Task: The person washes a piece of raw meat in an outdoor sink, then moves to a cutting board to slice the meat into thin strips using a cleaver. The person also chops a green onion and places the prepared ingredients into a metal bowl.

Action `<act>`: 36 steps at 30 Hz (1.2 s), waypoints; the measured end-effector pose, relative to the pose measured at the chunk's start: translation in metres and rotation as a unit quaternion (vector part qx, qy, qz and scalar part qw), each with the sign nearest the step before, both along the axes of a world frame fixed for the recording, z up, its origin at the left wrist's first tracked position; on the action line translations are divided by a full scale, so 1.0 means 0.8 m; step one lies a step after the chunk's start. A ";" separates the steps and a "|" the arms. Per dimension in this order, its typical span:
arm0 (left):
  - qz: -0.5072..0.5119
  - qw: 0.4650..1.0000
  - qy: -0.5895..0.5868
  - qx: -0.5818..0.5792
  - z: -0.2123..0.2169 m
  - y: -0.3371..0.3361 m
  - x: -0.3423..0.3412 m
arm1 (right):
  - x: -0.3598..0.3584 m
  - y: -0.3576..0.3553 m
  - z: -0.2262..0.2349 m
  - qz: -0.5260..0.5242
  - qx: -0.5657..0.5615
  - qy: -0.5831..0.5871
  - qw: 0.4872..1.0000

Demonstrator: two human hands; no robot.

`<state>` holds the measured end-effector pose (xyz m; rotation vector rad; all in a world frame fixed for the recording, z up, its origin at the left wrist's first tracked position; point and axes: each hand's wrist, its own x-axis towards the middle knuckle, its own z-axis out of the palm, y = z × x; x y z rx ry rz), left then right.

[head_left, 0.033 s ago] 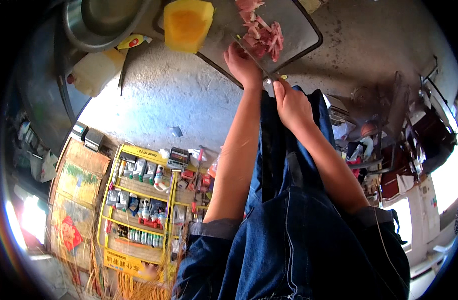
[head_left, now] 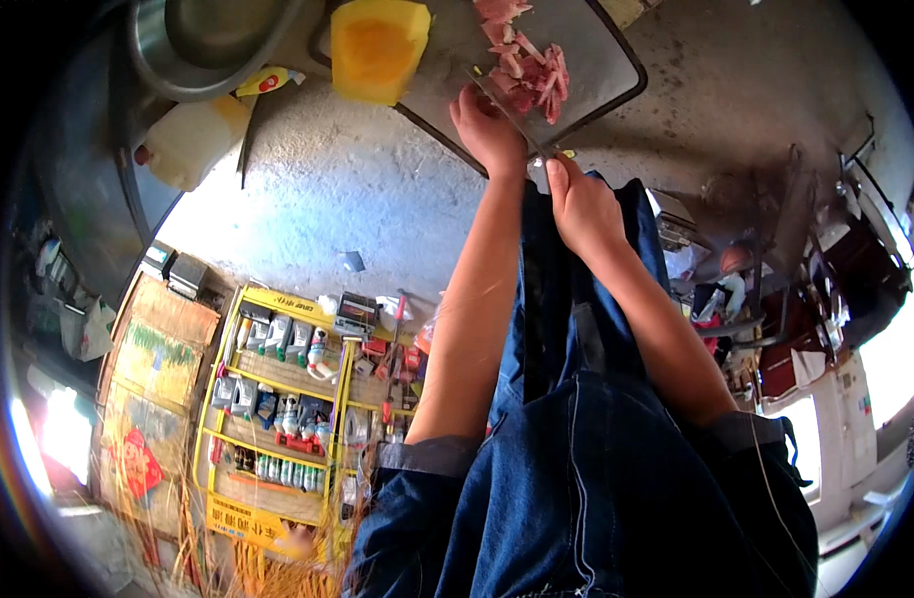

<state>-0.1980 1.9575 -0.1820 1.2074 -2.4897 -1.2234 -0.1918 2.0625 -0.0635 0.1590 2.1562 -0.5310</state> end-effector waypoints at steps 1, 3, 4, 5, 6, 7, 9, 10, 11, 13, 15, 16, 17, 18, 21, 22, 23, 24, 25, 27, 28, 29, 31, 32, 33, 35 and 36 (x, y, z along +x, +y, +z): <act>0.000 1.000 -0.002 0.002 -0.001 -0.001 0.001 | -0.003 -0.003 -0.004 -0.003 -0.017 0.026 1.000; -0.002 1.000 -0.005 0.007 -0.004 -0.002 0.001 | -0.006 -0.007 -0.015 -0.007 -0.037 0.059 0.998; -0.009 1.000 -0.009 0.002 -0.007 -0.003 0.002 | -0.005 -0.009 -0.025 -0.008 -0.039 0.066 0.997; -0.016 1.000 -0.012 -0.003 -0.010 -0.005 0.004 | -0.003 -0.010 -0.034 -0.008 -0.042 0.074 0.996; -0.023 1.000 -0.016 -0.006 -0.007 -0.005 0.003 | -0.001 -0.008 -0.042 -0.013 -0.046 0.071 0.996; -0.011 1.000 -0.019 0.007 -0.004 -0.004 0.001 | 0.001 -0.005 -0.048 -0.017 -0.051 0.068 0.996; 0.013 0.999 -0.023 0.034 0.002 -0.002 -0.004 | 0.009 -0.003 -0.060 -0.022 -0.061 0.089 0.994; 0.005 0.999 -0.023 0.030 -0.001 -0.002 -0.003 | 0.013 -0.003 -0.066 -0.022 -0.067 0.113 0.991; -0.003 0.999 -0.022 0.025 -0.004 -0.004 -0.003 | 0.018 -0.001 -0.070 -0.023 -0.072 0.137 0.988; -0.015 0.999 -0.019 0.021 -0.003 -0.007 -0.004 | 0.012 -0.005 -0.063 -0.023 -0.067 0.119 0.990; -0.024 0.999 -0.016 0.022 0.000 -0.009 -0.001 | 0.005 -0.012 -0.056 -0.028 -0.058 0.095 0.993; -0.031 0.999 -0.008 0.013 -0.005 -0.013 0.000 | 0.001 -0.016 -0.054 -0.033 -0.052 0.079 0.995; -0.037 0.999 -0.001 0.003 -0.015 -0.019 -0.001 | 0.000 -0.020 -0.054 -0.038 -0.047 0.064 0.996; -0.047 0.999 0.007 -0.005 -0.018 -0.021 -0.005 | 0.000 -0.022 -0.054 -0.042 -0.043 0.056 0.997; -0.026 0.998 0.001 0.058 -0.016 -0.022 -0.005 | 0.000 -0.023 -0.059 -0.054 -0.045 0.046 0.997; -0.023 0.998 0.006 0.061 -0.016 -0.020 -0.006 | 0.000 -0.020 -0.061 -0.059 -0.052 0.052 0.996; -0.020 0.998 0.011 0.064 -0.016 -0.017 -0.009 | 0.000 -0.016 -0.062 -0.065 -0.060 0.058 0.994; -0.018 0.997 0.018 0.067 -0.016 -0.017 -0.012 | 0.003 -0.012 -0.062 -0.051 -0.052 0.064 0.995; -0.015 0.998 0.002 0.063 -0.017 -0.019 -0.012 | 0.008 -0.007 -0.059 -0.038 -0.043 0.069 0.996; -0.007 0.998 -0.035 0.058 -0.017 -0.019 -0.006 | 0.031 -0.003 -0.048 -0.047 -0.015 0.096 0.994; -0.004 0.998 -0.026 0.058 -0.019 -0.020 -0.003 | 0.034 -0.003 -0.050 -0.051 -0.025 0.095 0.994; -0.001 0.998 -0.016 0.058 -0.023 -0.023 -0.001 | 0.034 -0.005 -0.055 -0.054 -0.035 0.094 0.994; -0.003 0.998 -0.010 0.058 -0.020 -0.021 -0.002 | 0.028 -0.009 -0.065 -0.059 -0.050 0.096 0.992; -0.006 0.998 -0.015 0.060 -0.019 -0.017 -0.002 | 0.022 -0.008 -0.071 -0.059 -0.055 0.109 0.991; -0.011 0.998 -0.017 0.060 -0.015 -0.018 -0.007 | 0.012 -0.011 -0.075 -0.061 -0.062 0.123 0.989; -0.024 0.999 -0.007 0.033 -0.030 -0.020 0.003 | 0.006 -0.018 -0.074 -0.073 -0.061 0.136 0.986; -0.035 0.998 -0.024 0.038 -0.026 -0.016 0.006 | 0.003 -0.018 -0.072 -0.082 -0.067 0.128 0.986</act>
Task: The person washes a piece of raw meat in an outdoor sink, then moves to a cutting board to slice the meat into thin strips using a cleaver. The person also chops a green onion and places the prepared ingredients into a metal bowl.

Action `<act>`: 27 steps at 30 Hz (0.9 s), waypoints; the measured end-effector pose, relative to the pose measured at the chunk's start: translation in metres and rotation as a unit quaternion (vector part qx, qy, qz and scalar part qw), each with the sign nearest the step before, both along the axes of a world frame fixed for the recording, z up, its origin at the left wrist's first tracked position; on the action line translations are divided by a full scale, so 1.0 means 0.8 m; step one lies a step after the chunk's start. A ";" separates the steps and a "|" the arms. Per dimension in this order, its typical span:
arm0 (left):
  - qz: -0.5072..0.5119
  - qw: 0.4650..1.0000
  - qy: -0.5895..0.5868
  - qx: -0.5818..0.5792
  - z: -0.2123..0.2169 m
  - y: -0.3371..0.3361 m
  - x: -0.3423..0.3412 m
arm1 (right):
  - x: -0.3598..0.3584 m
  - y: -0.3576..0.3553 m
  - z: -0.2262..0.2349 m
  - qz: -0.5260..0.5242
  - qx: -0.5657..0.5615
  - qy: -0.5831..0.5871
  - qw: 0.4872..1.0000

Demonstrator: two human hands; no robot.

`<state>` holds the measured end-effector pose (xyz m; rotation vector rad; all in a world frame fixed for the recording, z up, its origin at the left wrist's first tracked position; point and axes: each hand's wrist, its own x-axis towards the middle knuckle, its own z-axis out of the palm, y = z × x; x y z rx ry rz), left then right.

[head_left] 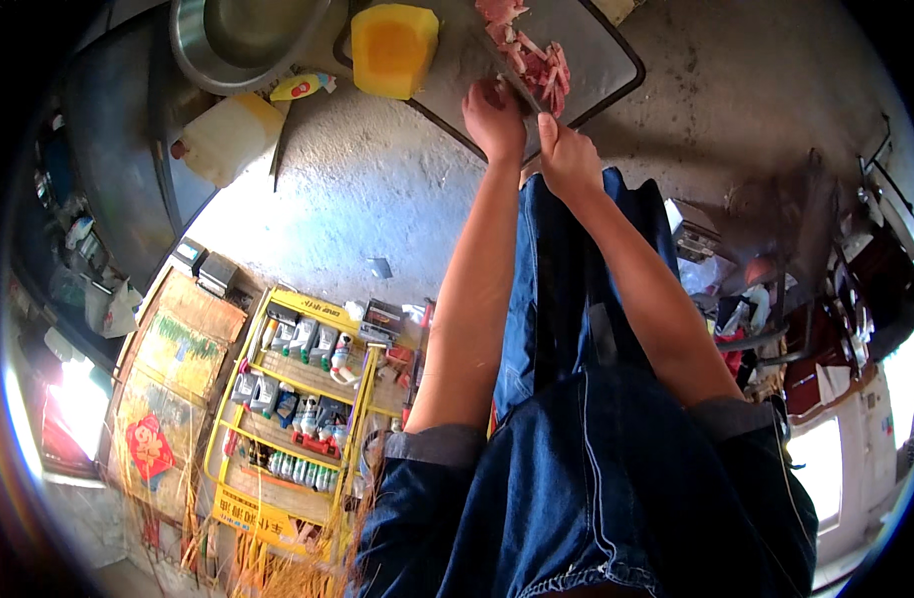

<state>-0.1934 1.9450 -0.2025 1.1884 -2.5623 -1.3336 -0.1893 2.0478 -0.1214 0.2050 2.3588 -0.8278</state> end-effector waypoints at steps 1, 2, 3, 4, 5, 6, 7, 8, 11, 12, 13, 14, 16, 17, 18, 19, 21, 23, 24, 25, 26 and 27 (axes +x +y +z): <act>-0.012 1.000 -0.016 0.005 0.006 0.006 0.007 | -0.004 0.000 0.001 -0.008 -0.007 -0.008 1.000; -0.024 0.999 -0.032 0.011 0.013 0.012 0.015 | -0.007 0.000 -0.001 -0.015 -0.014 -0.015 1.000; -0.057 0.997 -0.024 -0.049 0.015 0.024 0.026 | -0.006 0.005 -0.014 -0.029 -0.024 -0.013 0.999; 0.001 0.999 -0.021 0.035 0.034 0.028 0.026 | -0.010 0.007 -0.014 -0.043 -0.033 -0.024 0.998; 0.059 0.991 -0.019 0.119 0.051 0.032 0.024 | -0.014 0.010 -0.015 -0.058 -0.040 -0.035 0.997; 0.120 0.973 -0.018 0.197 0.064 0.030 0.024 | -0.017 0.007 -0.010 -0.069 -0.052 -0.049 0.995; 0.164 0.959 0.065 0.222 0.048 0.029 0.034 | -0.021 0.009 -0.005 -0.059 -0.091 -0.032 0.994; 0.181 0.939 0.091 0.277 0.042 0.023 0.033 | -0.025 0.013 0.002 -0.066 -0.107 -0.035 0.991; 0.200 0.890 0.134 0.386 0.038 0.000 0.037 | -0.020 0.031 0.009 -0.100 -0.166 -0.046 0.980; 0.195 0.896 0.127 0.377 0.035 -0.006 0.040 | -0.020 0.034 0.016 -0.099 -0.172 -0.048 0.979; 0.190 0.902 0.122 0.369 0.027 -0.013 0.041 | -0.023 0.036 0.030 -0.097 -0.179 -0.048 0.978; 0.185 0.907 0.117 0.360 0.020 -0.018 0.044 | -0.022 0.037 0.041 -0.095 -0.185 -0.048 0.977; 0.178 0.918 0.123 0.334 0.014 -0.021 0.037 | -0.021 0.043 0.048 -0.098 -0.185 -0.042 0.977; 0.174 0.923 0.126 0.320 0.012 -0.022 0.034 | -0.020 0.046 0.051 -0.099 -0.182 -0.043 0.977; 0.162 0.929 0.123 0.308 0.008 -0.024 0.032 | -0.020 0.048 0.055 -0.100 -0.182 -0.046 0.977; 0.151 0.936 0.120 0.296 0.005 -0.026 0.030 | -0.020 0.050 0.059 -0.096 -0.175 -0.051 0.979; 0.112 0.958 0.097 0.245 0.007 -0.026 0.020 | -0.014 0.059 0.057 -0.086 -0.154 -0.063 0.982; 0.057 0.983 0.057 0.163 0.025 -0.025 0.007 | -0.006 0.069 0.057 -0.077 -0.139 -0.055 0.986; 0.046 0.989 0.068 0.123 0.027 -0.028 0.000 | -0.004 0.066 0.065 -0.068 -0.122 -0.035 0.990; 0.035 0.993 0.077 0.085 0.029 -0.031 -0.005 | 0.001 0.065 0.074 -0.062 -0.104 -0.016 0.993; 0.023 0.995 0.086 0.046 0.030 -0.034 -0.011 | 0.005 0.064 0.081 -0.055 -0.086 0.002 0.995; -0.016 0.997 0.071 -0.009 0.046 -0.035 -0.028 | 0.011 0.070 0.082 -0.050 -0.080 -0.003 0.996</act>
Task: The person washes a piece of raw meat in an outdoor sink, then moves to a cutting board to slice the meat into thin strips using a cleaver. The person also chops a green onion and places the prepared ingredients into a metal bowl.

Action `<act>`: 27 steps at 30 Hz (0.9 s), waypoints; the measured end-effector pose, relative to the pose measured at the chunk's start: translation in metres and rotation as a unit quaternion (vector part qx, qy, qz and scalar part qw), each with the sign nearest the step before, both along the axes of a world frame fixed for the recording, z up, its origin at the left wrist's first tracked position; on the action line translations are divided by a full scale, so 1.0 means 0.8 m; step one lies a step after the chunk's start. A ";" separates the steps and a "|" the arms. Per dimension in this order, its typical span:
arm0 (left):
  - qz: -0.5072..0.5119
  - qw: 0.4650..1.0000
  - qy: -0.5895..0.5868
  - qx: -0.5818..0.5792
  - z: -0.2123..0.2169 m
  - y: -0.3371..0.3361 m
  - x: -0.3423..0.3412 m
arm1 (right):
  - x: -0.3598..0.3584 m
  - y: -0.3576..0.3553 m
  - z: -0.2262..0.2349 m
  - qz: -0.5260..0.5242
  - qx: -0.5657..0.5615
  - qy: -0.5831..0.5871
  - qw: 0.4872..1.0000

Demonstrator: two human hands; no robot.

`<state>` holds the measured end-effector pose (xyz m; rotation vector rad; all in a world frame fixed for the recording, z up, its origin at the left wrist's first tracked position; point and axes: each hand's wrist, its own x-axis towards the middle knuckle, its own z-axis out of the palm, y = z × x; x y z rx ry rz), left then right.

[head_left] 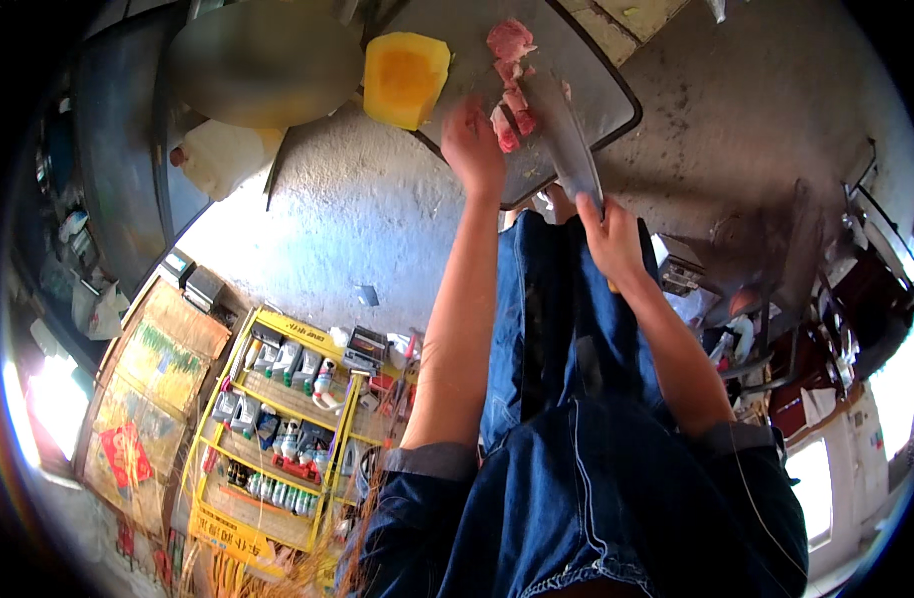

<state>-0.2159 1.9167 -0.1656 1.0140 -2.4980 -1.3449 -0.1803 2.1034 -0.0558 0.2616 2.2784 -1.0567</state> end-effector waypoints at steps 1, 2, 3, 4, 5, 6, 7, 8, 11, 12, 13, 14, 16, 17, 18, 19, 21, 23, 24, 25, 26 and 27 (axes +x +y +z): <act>-0.035 0.999 0.012 0.009 0.009 -0.006 -0.018 | 0.011 0.005 -0.003 0.007 0.004 -0.007 1.000; -0.070 0.997 0.023 0.018 0.013 -0.011 -0.037 | 0.019 0.010 -0.005 0.014 0.008 -0.015 1.000; -0.103 0.994 0.032 0.023 0.018 -0.016 -0.052 | 0.026 0.012 -0.004 0.024 -0.003 -0.033 0.999; -0.161 0.986 0.023 -0.048 0.016 -0.015 -0.071 | 0.031 0.015 -0.002 0.033 -0.007 -0.052 0.998; -0.217 0.969 0.014 -0.118 0.012 -0.013 -0.092 | 0.036 0.017 -0.001 0.042 -0.011 -0.072 0.997; -0.273 0.943 0.005 -0.191 0.011 -0.012 -0.107 | 0.041 0.018 0.000 0.041 -0.015 -0.080 0.996; -0.269 0.943 0.006 -0.198 0.013 -0.011 -0.118 | 0.045 0.017 -0.003 0.046 -0.022 -0.083 0.995; -0.264 0.942 0.007 -0.205 0.016 -0.010 -0.126 | 0.051 0.015 -0.007 0.051 -0.029 -0.087 0.994; -0.324 0.929 -0.024 -0.180 0.001 -0.023 -0.146 | 0.056 0.006 -0.020 0.076 -0.046 -0.072 0.993; -0.357 0.919 -0.040 -0.164 0.000 -0.028 -0.152 | 0.054 0.003 -0.028 0.091 -0.049 -0.067 0.992; -0.318 0.943 -0.029 -0.092 0.000 -0.027 -0.150 | 0.052 0.001 -0.034 0.107 -0.053 -0.061 0.991; -0.276 0.961 -0.019 -0.021 0.001 -0.028 -0.145 | 0.048 0.000 -0.038 0.119 -0.053 -0.070 0.989; -0.189 0.974 0.001 0.123 0.014 -0.028 -0.135 | 0.044 0.002 -0.052 0.132 -0.032 -0.068 0.988; -0.156 0.954 0.019 0.254 0.022 -0.028 -0.128 | 0.042 0.003 -0.058 0.138 -0.021 -0.068 0.988; -0.117 0.918 0.034 0.377 0.032 -0.031 -0.114 | 0.039 -0.001 -0.059 0.101 -0.041 -0.023 0.994; -0.075 0.865 0.049 0.495 0.043 -0.032 -0.100 | 0.037 0.000 -0.064 0.082 -0.061 0.006 0.995; -0.068 0.851 0.046 0.518 0.067 -0.034 -0.075 | 0.034 0.001 -0.069 0.063 -0.082 0.038 0.994; -0.060 0.850 0.040 0.522 0.082 -0.033 -0.050 | 0.023 0.002 -0.062 0.053 -0.084 0.003 0.995; -0.056 0.856 0.036 0.513 0.086 -0.032 -0.037 | 0.017 0.002 -0.056 0.045 -0.087 -0.034 0.995; -0.052 0.861 0.032 0.504 0.086 -0.030 -0.027 | 0.014 0.003 -0.054 0.047 -0.074 -0.047 0.995; -0.055 0.880 0.001 0.472 0.083 -0.027 -0.019 | 0.013 0.004 -0.052 0.048 -0.062 -0.061 0.995; -0.052 0.892 -0.035 0.448 0.078 -0.027 -0.012 | 0.012 0.004 -0.050 0.050 -0.049 -0.075 0.995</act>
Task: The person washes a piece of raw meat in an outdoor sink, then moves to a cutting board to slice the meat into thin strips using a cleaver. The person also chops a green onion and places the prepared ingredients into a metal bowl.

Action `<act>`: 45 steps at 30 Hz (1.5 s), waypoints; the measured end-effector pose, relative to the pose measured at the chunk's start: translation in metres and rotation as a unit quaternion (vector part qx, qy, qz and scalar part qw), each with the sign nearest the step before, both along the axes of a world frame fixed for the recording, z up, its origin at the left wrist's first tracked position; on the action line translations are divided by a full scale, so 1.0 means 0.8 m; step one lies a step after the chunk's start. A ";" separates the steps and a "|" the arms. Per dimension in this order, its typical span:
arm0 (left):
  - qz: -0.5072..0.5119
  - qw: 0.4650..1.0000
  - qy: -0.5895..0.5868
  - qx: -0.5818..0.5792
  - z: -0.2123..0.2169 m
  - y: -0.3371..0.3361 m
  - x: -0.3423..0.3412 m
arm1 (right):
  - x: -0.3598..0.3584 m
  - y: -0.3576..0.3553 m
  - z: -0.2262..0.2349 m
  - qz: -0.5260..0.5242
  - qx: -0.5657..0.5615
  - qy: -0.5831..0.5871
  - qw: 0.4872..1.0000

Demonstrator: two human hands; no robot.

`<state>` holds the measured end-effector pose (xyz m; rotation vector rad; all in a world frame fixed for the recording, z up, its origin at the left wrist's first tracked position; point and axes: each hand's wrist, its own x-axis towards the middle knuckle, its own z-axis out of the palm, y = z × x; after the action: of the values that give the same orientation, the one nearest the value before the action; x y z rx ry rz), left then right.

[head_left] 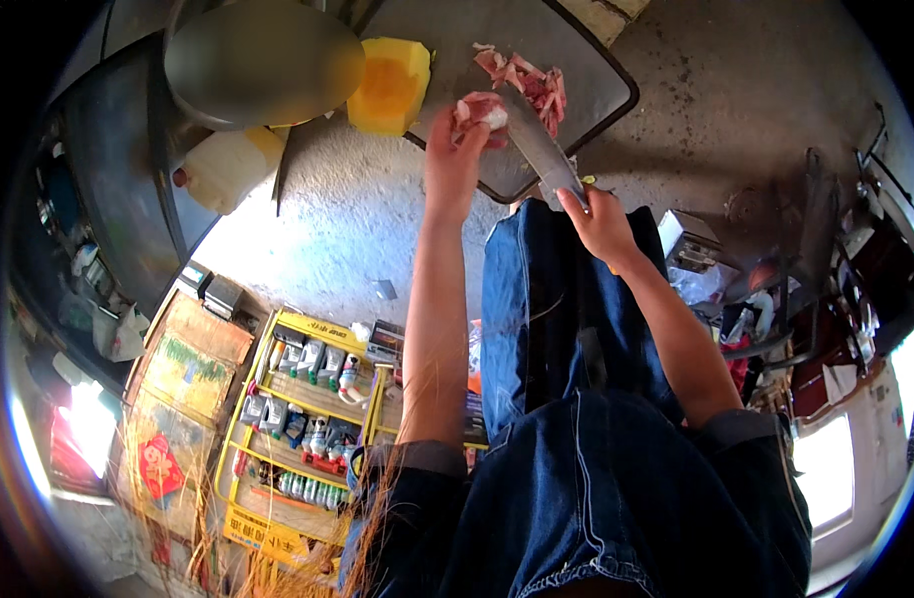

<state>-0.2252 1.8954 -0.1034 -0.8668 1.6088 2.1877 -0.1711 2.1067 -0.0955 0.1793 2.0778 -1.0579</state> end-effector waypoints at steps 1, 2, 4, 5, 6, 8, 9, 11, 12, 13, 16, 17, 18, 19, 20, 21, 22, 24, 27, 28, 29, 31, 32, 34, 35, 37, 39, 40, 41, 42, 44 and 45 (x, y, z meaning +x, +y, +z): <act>-0.014 0.999 -0.032 -0.029 -0.007 0.000 0.008 | -0.001 0.000 0.002 -0.004 0.001 -0.002 1.000; -0.028 0.996 -0.064 -0.058 -0.015 -0.001 0.017 | -0.001 0.000 0.004 -0.007 0.001 -0.003 1.000; -0.081 0.980 -0.125 -0.131 -0.038 -0.006 0.030 | 0.001 -0.002 0.007 -0.007 0.006 0.003 1.000; -0.115 0.969 -0.133 -0.172 -0.052 -0.009 0.035 | 0.003 -0.005 0.009 -0.005 0.010 0.012 1.000; -0.150 0.955 -0.140 -0.212 -0.063 -0.009 0.039 | 0.005 -0.007 0.011 -0.003 0.016 0.021 1.000; -0.149 0.917 -0.068 -0.365 -0.080 -0.006 0.053 | 0.005 -0.010 0.021 0.030 0.020 0.025 0.999; -0.123 0.904 -0.044 -0.407 -0.075 0.002 0.053 | 0.007 -0.010 0.024 0.045 0.024 0.026 0.998; -0.070 0.890 -0.041 -0.448 -0.065 0.018 0.052 | 0.012 -0.010 0.025 0.060 0.055 0.045 0.996; -0.045 0.888 -0.044 -0.456 -0.062 0.025 0.050 | 0.015 -0.012 0.026 0.068 0.067 0.055 0.994; -0.020 0.885 -0.048 -0.463 -0.060 0.032 0.048 | 0.019 -0.014 0.026 0.070 0.073 0.068 0.993; 0.030 0.887 -0.084 -0.453 -0.067 0.045 0.048 | 0.034 -0.021 0.023 0.078 0.093 0.093 0.988; 0.015 0.879 -0.094 -0.466 -0.069 0.045 0.049 | 0.036 -0.025 0.024 0.083 0.102 0.090 0.987; -0.001 0.872 -0.105 -0.479 -0.069 0.046 0.050 | 0.039 -0.028 0.026 0.087 0.112 0.086 0.986; 0.017 0.877 -0.119 -0.465 -0.070 0.049 0.050 | 0.039 -0.028 0.028 0.087 0.111 0.067 0.988; 0.035 0.882 -0.132 -0.450 -0.071 0.053 0.050 | 0.036 -0.028 0.032 0.086 0.109 0.047 0.989; 0.053 0.886 -0.146 -0.436 -0.071 0.056 0.049 | 0.036 -0.029 0.034 0.085 0.107 0.028 0.990; 0.064 0.885 -0.132 -0.442 -0.074 0.056 0.052 | 0.037 -0.030 0.035 0.089 0.108 0.029 0.990; 0.088 0.881 -0.104 -0.453 -0.082 0.057 0.057 | 0.040 -0.030 0.036 0.097 0.111 0.033 0.989; 0.104 0.887 -0.088 -0.441 -0.084 0.060 0.060 | 0.037 -0.030 0.042 0.109 0.113 0.021 0.987; 0.116 0.902 -0.085 -0.408 -0.084 0.060 0.060 | 0.036 -0.030 0.043 0.104 0.105 0.008 0.989; 0.128 0.914 -0.083 -0.375 -0.084 0.058 0.059 | 0.035 -0.031 0.043 0.099 0.097 -0.006 0.990; 0.121 0.916 -0.097 -0.370 -0.080 0.057 0.056 | 0.034 -0.031 0.041 0.091 0.080 -0.014 0.993; 0.101 0.905 -0.113 -0.398 -0.078 0.060 0.055 | 0.033 -0.031 0.037 0.089 0.071 -0.010 0.993; 0.089 0.894 -0.122 -0.422 -0.079 0.059 0.057 | 0.031 -0.035 0.024 0.079 0.059 0.008 0.995; 0.098 0.896 -0.115 -0.419 -0.087 0.058 0.060 | 0.031 -0.040 0.010 0.073 0.056 0.021 0.996; 0.091 0.896 -0.101 -0.423 -0.098 0.058 0.066 | 0.028 -0.048 -0.014 0.068 0.056 0.045 0.995; 0.059 0.891 -0.088 -0.442 -0.100 0.057 0.069 | 0.024 -0.057 -0.027 0.070 0.059 0.066 0.994; 0.062 0.889 -0.084 -0.445 -0.100 0.057 0.069 | 0.027 -0.058 -0.029 0.059 0.046 0.076 0.994; 0.064 0.888 -0.080 -0.448 -0.099 0.059 0.070 | 0.029 -0.057 -0.030 0.047 0.034 0.085 0.995; 0.068 0.887 -0.076 -0.449 -0.098 0.061 0.069 | 0.027 -0.053 -0.031 0.038 0.022 0.095 0.995; 0.086 0.897 -0.056 -0.431 -0.096 0.061 0.069 | 0.018 -0.039 -0.034 0.012 -0.016 0.108 0.994; 0.092 0.902 -0.048 -0.419 -0.096 0.061 0.072 | 0.016 -0.032 -0.034 -0.003 -0.033 0.111 0.993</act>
<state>-0.1675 1.9443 -0.1801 -1.3521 2.5364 1.4472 -0.1585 2.0813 -0.1224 0.0356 2.2358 -1.1944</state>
